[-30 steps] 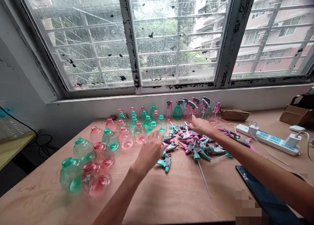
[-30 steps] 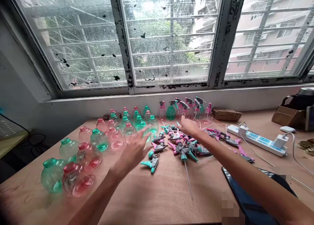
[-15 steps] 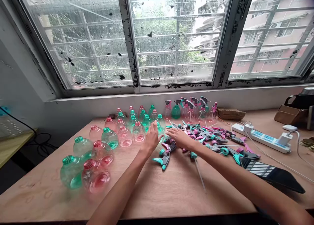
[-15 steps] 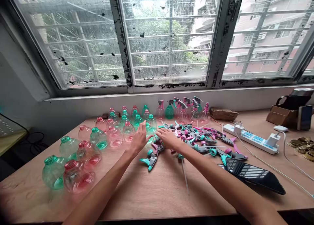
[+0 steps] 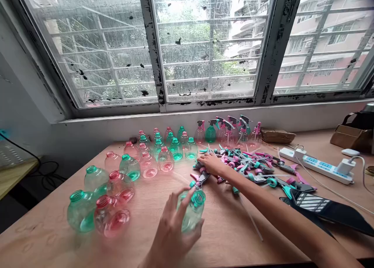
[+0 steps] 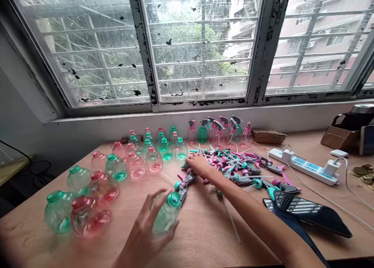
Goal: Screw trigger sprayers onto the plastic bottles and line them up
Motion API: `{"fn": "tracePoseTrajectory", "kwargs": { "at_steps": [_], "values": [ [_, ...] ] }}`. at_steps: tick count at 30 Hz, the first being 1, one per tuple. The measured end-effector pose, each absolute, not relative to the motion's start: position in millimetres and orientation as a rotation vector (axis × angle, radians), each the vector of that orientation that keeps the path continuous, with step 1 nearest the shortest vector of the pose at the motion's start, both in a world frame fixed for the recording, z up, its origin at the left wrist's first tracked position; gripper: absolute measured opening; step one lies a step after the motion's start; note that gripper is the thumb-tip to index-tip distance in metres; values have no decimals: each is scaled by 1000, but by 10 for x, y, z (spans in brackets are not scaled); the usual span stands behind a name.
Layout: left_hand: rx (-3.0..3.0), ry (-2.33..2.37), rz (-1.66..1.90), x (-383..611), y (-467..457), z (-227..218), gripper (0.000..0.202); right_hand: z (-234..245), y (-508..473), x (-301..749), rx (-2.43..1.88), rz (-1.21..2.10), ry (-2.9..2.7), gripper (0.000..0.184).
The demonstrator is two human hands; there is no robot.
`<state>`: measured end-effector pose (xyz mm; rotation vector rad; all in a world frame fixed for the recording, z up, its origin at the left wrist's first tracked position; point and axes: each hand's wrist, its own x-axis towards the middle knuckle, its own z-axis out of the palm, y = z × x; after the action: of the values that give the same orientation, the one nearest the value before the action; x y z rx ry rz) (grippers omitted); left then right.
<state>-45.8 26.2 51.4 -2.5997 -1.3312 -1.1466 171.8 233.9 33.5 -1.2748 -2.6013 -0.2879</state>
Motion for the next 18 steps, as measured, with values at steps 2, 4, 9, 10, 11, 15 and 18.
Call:
{"fn": "tracePoseTrajectory", "kwargs": {
  "at_steps": [2,4,9,10,11,15,18],
  "values": [
    [-2557,-1276,-1151,-446,215,327,73,416,2316,1713,-1246,-271,-2514,25],
    [-2557,-1229,-1135,-424,236,212,72,519,2269,1735,-1215,-239,-2405,28],
    [-2594,-1130,-1158,-400,312,143,62,797,1995,1903,-1159,-86,-2109,32],
    [-2595,-1136,-1170,-405,318,134,63,847,1902,1943,-1157,-43,-2039,31],
    [-2598,-1159,-1174,-413,325,122,64,893,1794,1980,-1157,5,-1967,32],
    [-2587,-1302,-1172,-441,349,66,65,1025,1235,2096,-1100,195,-1726,41],
    [-2588,-1311,-1162,-440,357,44,66,1080,786,2196,-983,487,-1428,34]
  ]
}}
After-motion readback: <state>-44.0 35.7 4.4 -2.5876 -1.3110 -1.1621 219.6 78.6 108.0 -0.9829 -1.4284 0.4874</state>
